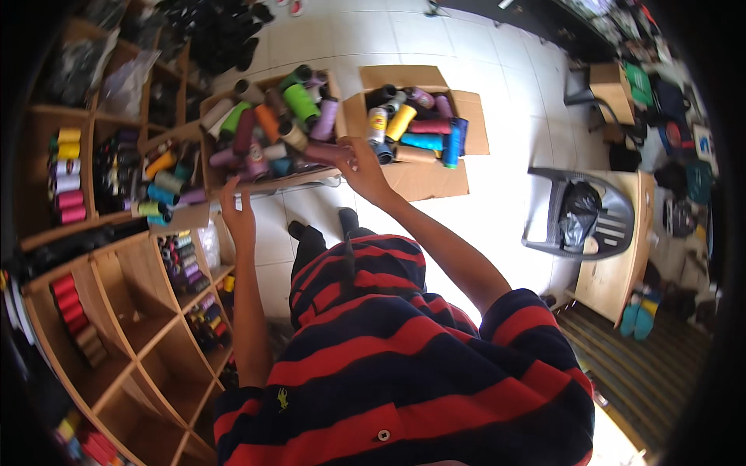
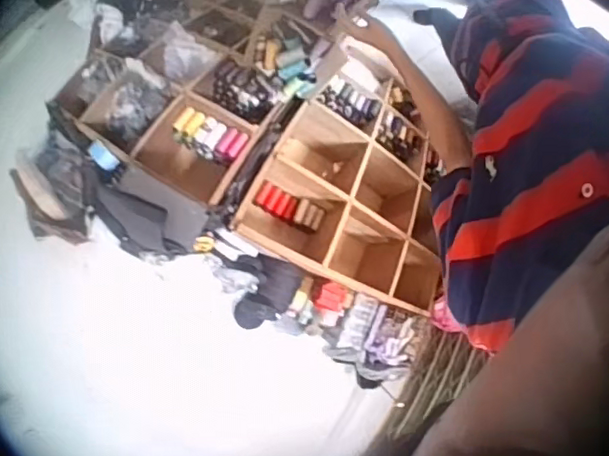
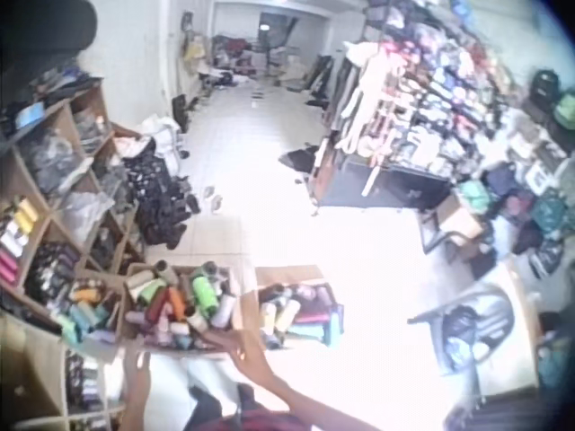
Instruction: The person picks up several large thread spools from cardboard boxes on the floor and places them onto a wooden shelf.
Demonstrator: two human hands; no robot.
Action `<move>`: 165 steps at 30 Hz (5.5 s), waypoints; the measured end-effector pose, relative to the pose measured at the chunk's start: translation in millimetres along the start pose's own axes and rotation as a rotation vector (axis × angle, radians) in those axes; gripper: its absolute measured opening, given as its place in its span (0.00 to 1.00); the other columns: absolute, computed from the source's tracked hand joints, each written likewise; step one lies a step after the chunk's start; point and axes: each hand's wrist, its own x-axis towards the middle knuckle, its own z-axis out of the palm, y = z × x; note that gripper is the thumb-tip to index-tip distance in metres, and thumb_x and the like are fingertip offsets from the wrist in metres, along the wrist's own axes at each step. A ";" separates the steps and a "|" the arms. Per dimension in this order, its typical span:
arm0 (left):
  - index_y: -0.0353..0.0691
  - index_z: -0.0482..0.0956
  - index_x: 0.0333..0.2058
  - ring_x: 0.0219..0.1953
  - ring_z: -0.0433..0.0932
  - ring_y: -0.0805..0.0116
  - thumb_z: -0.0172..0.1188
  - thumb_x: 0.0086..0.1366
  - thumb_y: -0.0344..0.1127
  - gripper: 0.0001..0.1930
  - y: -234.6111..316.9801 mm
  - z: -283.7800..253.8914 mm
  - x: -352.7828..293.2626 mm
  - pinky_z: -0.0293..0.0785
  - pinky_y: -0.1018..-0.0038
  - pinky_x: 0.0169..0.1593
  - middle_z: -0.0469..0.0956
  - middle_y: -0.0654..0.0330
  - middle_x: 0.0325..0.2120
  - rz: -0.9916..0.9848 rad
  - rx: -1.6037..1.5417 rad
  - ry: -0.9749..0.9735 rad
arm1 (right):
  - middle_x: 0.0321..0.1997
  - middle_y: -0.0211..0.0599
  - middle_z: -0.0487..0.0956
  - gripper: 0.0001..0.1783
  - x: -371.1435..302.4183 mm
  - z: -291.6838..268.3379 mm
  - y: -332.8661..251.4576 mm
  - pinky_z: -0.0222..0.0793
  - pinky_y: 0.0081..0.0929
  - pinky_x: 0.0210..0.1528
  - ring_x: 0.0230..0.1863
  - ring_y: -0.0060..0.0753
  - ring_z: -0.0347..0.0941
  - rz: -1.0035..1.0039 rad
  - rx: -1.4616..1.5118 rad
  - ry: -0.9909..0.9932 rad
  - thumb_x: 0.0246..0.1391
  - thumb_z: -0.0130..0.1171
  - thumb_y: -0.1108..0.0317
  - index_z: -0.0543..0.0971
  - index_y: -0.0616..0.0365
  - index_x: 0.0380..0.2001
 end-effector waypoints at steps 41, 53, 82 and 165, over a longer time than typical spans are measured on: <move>0.36 0.76 0.41 0.35 0.79 0.66 0.52 0.64 0.28 0.08 -90.6 -58.9 78.5 0.73 0.72 0.41 0.81 0.56 0.32 -0.340 -0.221 -0.017 | 0.43 0.43 0.68 0.13 92.4 111.6 -1.7 0.67 0.42 0.45 0.47 0.49 0.68 -0.074 -0.862 -0.248 0.45 0.62 0.70 0.78 0.50 0.37; 0.39 0.76 0.40 0.29 0.75 0.77 0.51 0.68 0.32 0.07 -116.8 -78.2 97.4 0.73 0.80 0.36 0.79 0.62 0.29 -0.372 -0.367 0.019 | 0.42 0.45 0.73 0.14 103.5 115.5 -30.7 0.68 0.31 0.46 0.49 0.38 0.70 0.104 -0.105 0.169 0.50 0.58 0.71 0.72 0.67 0.40; 0.37 0.69 0.51 0.43 0.76 0.69 0.57 0.65 0.42 0.20 28.9 -75.4 19.5 0.74 0.70 0.45 0.76 0.59 0.43 -0.455 -0.868 0.299 | 0.42 0.44 0.76 0.19 73.6 179.1 -102.7 0.77 0.30 0.40 0.36 0.37 0.79 0.596 0.670 -0.918 0.59 0.56 0.64 0.67 0.64 0.49; 0.35 0.78 0.41 0.39 0.81 0.53 0.48 0.58 0.28 0.14 -138.2 25.5 139.9 0.77 0.60 0.44 0.80 0.47 0.34 -0.710 -0.139 -0.915 | 0.42 0.41 0.76 0.31 39.7 210.3 -4.7 0.70 0.30 0.48 0.42 0.31 0.76 0.541 -0.066 -0.347 0.45 0.59 0.71 0.65 0.61 0.55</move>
